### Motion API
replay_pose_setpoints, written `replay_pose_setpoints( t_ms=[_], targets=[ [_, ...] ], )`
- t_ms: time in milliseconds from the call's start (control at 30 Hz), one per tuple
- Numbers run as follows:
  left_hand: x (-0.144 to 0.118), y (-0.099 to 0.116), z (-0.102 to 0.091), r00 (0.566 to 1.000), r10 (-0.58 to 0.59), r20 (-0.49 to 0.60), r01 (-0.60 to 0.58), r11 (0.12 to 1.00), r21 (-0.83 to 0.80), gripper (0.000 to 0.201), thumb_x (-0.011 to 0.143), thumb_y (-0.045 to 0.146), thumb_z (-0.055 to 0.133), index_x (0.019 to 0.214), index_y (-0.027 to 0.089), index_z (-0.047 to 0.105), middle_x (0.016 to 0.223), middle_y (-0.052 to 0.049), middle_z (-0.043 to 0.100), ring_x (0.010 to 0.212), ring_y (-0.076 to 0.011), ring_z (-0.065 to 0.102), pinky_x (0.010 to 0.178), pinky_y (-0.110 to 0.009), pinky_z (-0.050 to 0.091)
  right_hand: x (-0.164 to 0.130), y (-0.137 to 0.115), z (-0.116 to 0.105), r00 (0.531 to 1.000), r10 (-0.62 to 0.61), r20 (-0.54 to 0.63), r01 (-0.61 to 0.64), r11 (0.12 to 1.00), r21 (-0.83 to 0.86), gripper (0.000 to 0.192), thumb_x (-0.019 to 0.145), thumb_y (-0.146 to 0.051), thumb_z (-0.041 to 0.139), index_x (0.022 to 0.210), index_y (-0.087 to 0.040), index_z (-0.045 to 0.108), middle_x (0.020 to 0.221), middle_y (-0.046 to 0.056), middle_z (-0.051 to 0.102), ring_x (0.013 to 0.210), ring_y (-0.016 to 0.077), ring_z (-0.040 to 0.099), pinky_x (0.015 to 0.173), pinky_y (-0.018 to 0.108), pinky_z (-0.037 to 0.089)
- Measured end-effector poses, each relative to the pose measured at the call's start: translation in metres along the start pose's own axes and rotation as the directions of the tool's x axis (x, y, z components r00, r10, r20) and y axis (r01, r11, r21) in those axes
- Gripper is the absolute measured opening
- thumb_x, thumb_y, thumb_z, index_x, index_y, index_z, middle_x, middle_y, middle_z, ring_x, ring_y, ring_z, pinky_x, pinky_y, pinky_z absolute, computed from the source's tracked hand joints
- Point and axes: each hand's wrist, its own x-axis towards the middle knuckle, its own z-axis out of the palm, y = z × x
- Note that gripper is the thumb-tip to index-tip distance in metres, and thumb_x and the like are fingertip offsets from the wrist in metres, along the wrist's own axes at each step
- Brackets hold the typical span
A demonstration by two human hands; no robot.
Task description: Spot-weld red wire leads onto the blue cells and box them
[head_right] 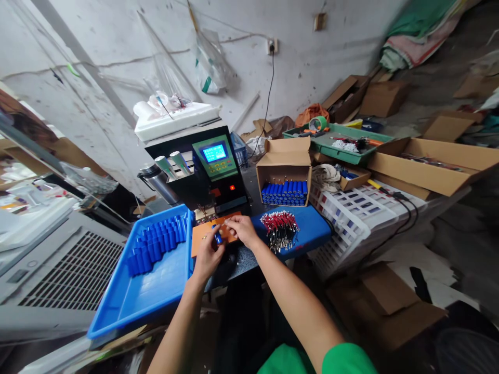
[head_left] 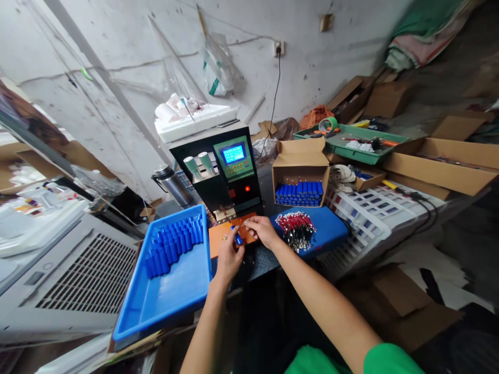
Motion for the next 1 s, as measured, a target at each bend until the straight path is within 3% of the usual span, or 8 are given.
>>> replay_pose_setpoints(
  t_ms=[167, 267, 333, 400, 667, 1000],
  targets=[
    [0.004, -0.004, -0.005, 0.990, -0.135, -0.030, 0.127, 0.974, -0.190, 0.048, 0.091, 0.039, 0.053, 0.132, 0.016, 0.055, 0.120, -0.013, 0.065, 0.110, -0.0237, 0.063, 0.098, -0.040, 0.049, 0.002, 0.001, 0.000, 1.000, -0.002, 0.011, 0.003, 1.000, -0.017, 0.033, 0.064, -0.044, 0.075, 0.066, -0.014, 0.061, 0.058, 0.000, 0.055, 0.045, 0.0068, 0.042, 0.037, 0.017, 0.028],
    [0.015, -0.003, -0.008, 0.973, -0.228, -0.034, 0.212, 0.945, -0.250, 0.042, 0.090, 0.048, 0.055, 0.115, 0.015, 0.063, 0.097, -0.009, 0.069, 0.086, -0.0205, 0.066, 0.078, -0.034, 0.053, 0.003, 0.001, 0.000, 1.000, -0.007, -0.002, 0.007, 0.999, -0.049, 0.033, 0.063, -0.044, 0.075, 0.068, -0.013, 0.064, 0.060, 0.000, 0.057, 0.046, 0.0075, 0.044, 0.038, 0.017, 0.030],
    [0.022, -0.003, -0.008, 0.978, -0.208, -0.013, 0.199, 0.950, -0.240, 0.037, 0.088, 0.050, 0.057, 0.099, 0.016, 0.066, 0.079, -0.005, 0.066, 0.070, -0.0173, 0.061, 0.066, -0.030, 0.050, 0.004, 0.002, 0.000, 1.000, -0.018, -0.013, 0.017, 0.998, -0.068, 0.034, 0.063, -0.045, 0.075, 0.069, -0.013, 0.064, 0.061, 0.001, 0.058, 0.046, 0.0080, 0.045, 0.038, 0.017, 0.031],
    [0.028, -0.004, -0.008, 0.984, -0.178, 0.009, 0.176, 0.960, -0.216, 0.035, 0.087, 0.050, 0.057, 0.092, 0.016, 0.066, 0.075, -0.004, 0.064, 0.067, -0.0158, 0.058, 0.064, -0.028, 0.047, 0.005, 0.003, 0.001, 0.999, -0.027, -0.020, 0.025, 0.997, -0.074, 0.034, 0.064, -0.045, 0.074, 0.068, -0.014, 0.063, 0.060, 0.001, 0.058, 0.046, 0.0081, 0.044, 0.038, 0.017, 0.030],
    [0.028, -0.010, 0.000, 0.971, -0.237, -0.027, 0.230, 0.960, -0.158, 0.029, 0.086, 0.044, 0.058, 0.092, 0.017, 0.067, 0.082, -0.003, 0.068, 0.070, -0.0157, 0.059, 0.065, -0.026, 0.044, 0.006, 0.003, 0.003, 0.998, -0.034, -0.054, 0.028, 0.995, -0.101, 0.032, 0.064, -0.046, 0.070, 0.069, -0.015, 0.063, 0.058, 0.000, 0.055, 0.045, 0.0081, 0.040, 0.038, 0.019, 0.026],
    [0.026, -0.011, 0.004, 0.962, -0.264, -0.072, 0.258, 0.963, -0.076, 0.036, 0.088, 0.045, 0.056, 0.110, 0.019, 0.068, 0.083, -0.004, 0.070, 0.070, -0.0171, 0.061, 0.065, -0.026, 0.044, 0.016, 0.013, 0.024, 0.987, -0.122, -0.103, 0.108, 0.985, -0.133, 0.033, 0.068, -0.048, 0.068, 0.062, -0.017, 0.056, 0.054, 0.000, 0.051, 0.046, 0.0099, 0.040, 0.043, 0.021, 0.027]
  ],
)
